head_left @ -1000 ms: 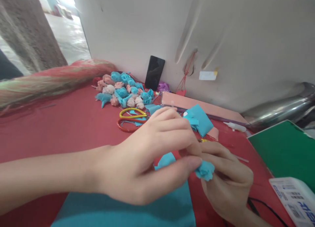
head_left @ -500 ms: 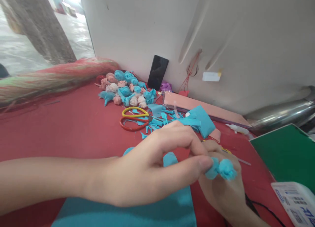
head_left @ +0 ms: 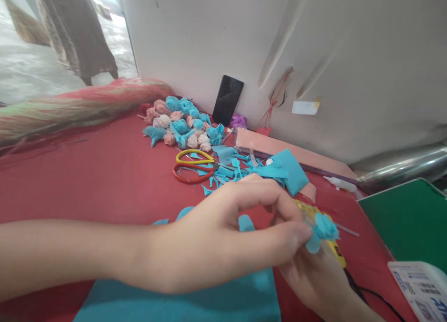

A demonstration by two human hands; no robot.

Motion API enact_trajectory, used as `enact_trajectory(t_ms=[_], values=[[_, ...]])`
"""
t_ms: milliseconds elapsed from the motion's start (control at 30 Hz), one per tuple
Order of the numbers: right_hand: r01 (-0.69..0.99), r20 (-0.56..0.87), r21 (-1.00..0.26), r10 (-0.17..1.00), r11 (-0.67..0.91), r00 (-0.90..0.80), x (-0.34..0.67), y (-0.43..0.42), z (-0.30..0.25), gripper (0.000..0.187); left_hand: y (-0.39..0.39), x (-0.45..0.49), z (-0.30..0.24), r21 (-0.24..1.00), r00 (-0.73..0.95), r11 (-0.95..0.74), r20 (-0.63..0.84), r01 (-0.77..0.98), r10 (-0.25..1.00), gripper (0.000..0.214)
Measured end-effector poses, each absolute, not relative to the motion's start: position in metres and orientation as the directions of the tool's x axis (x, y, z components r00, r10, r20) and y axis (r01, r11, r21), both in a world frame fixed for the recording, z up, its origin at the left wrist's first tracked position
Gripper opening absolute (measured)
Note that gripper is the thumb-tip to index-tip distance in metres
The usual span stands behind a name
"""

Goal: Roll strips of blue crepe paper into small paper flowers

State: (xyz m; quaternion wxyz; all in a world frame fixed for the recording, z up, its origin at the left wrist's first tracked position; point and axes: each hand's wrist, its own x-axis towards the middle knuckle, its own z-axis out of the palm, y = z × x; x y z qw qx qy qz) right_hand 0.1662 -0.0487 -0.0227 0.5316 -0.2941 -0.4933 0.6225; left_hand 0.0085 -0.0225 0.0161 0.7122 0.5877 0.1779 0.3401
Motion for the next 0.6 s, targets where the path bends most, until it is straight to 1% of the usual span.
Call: enact_trajectory(t_ms=[67, 200, 367, 500, 600], values=[[-0.337, 0.172, -0.939, 0.941, 0.067, -0.29, 0.1667, -0.0495, -0.0233, 0.023, -0.0219, 0.009, 0.017, 0.955, 0.696, 0.099, 0.132, -0.281, 0.706, 0.016], [-0.288, 0.195, -0.952, 0.933, 0.106, -0.302, 0.1667, -0.049, -0.0256, 0.018, -0.0214, 0.0079, 0.0167, 0.937, 0.693, 0.126, 0.147, -0.326, 0.706, 0.014], [-0.294, 0.228, -0.945, 0.929, 0.14, -0.292, 0.1655, -0.048, -0.0296, 0.022, -0.0206, 0.0096, 0.0132, 0.916, 0.714, 0.228, 0.085, -0.331, 0.695, 0.015], [-0.34, 0.208, -0.934, 0.943, 0.112, -0.261, 0.1657, -0.0495, -0.0288, 0.008, -0.0185, 0.0096, 0.0134, 0.923, 0.709, 0.199, 0.102, -0.328, 0.698, 0.018], [-0.345, 0.158, -0.936, 0.957, 0.067, -0.244, 0.1661, -0.0504, -0.0261, 0.009, -0.0183, 0.008, 0.0151, 0.955, 0.702, 0.14, 0.089, -0.262, 0.707, 0.016]])
